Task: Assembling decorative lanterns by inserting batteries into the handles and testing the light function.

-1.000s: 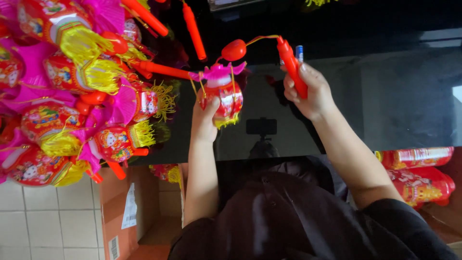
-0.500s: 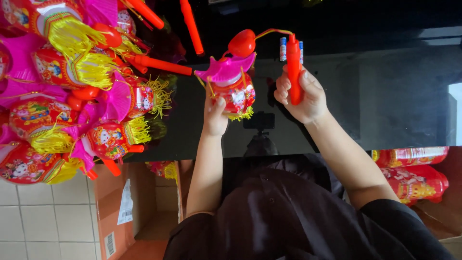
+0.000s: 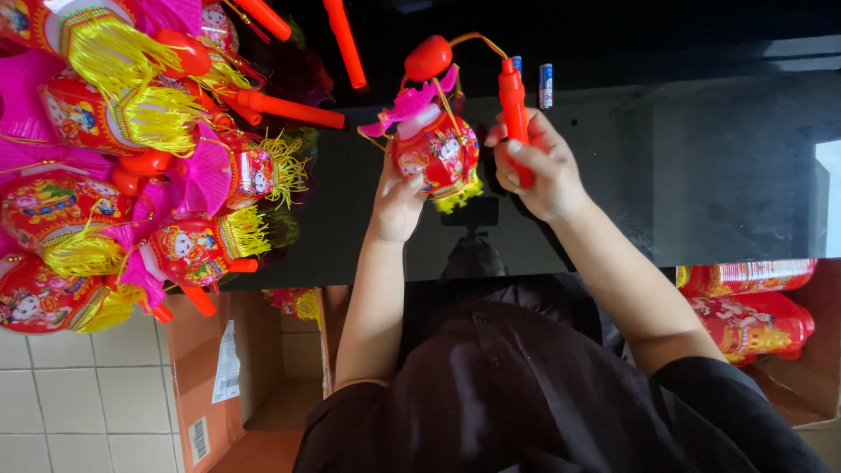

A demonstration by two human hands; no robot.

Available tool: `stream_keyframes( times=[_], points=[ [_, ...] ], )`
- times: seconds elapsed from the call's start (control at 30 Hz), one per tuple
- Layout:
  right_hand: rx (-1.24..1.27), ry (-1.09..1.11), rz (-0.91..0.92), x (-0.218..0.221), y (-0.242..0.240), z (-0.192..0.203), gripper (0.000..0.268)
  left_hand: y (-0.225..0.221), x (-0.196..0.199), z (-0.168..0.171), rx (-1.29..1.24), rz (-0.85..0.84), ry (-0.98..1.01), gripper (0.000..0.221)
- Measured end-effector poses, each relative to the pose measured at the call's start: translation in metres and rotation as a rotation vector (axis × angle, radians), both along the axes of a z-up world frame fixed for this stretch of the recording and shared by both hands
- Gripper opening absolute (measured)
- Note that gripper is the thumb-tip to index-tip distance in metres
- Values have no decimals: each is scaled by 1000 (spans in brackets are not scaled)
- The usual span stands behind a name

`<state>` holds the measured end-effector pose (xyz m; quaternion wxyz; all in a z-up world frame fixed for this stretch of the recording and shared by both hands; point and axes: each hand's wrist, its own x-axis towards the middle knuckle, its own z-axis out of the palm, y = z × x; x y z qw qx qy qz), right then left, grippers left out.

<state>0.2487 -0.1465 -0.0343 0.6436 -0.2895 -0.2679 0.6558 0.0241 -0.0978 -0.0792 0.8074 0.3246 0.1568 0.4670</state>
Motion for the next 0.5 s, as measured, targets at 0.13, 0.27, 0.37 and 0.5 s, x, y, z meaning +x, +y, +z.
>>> stream_keyframes(
  times=[0.13,0.27,0.37,0.5],
  points=[
    [-16,-215,5,-2,-2,-4,56,-3,5,17,183,15,43,76],
    [0,-266,51,-1,-1,-1,89,-6,5,37,333,108,249,119],
    [-36,-205,120,-3,-1,7,76,-10,8,45,520,259,492,121],
    [-41,-53,-62,-3,2,-28,27,-4,19,30,682,392,445,117]
  ],
)
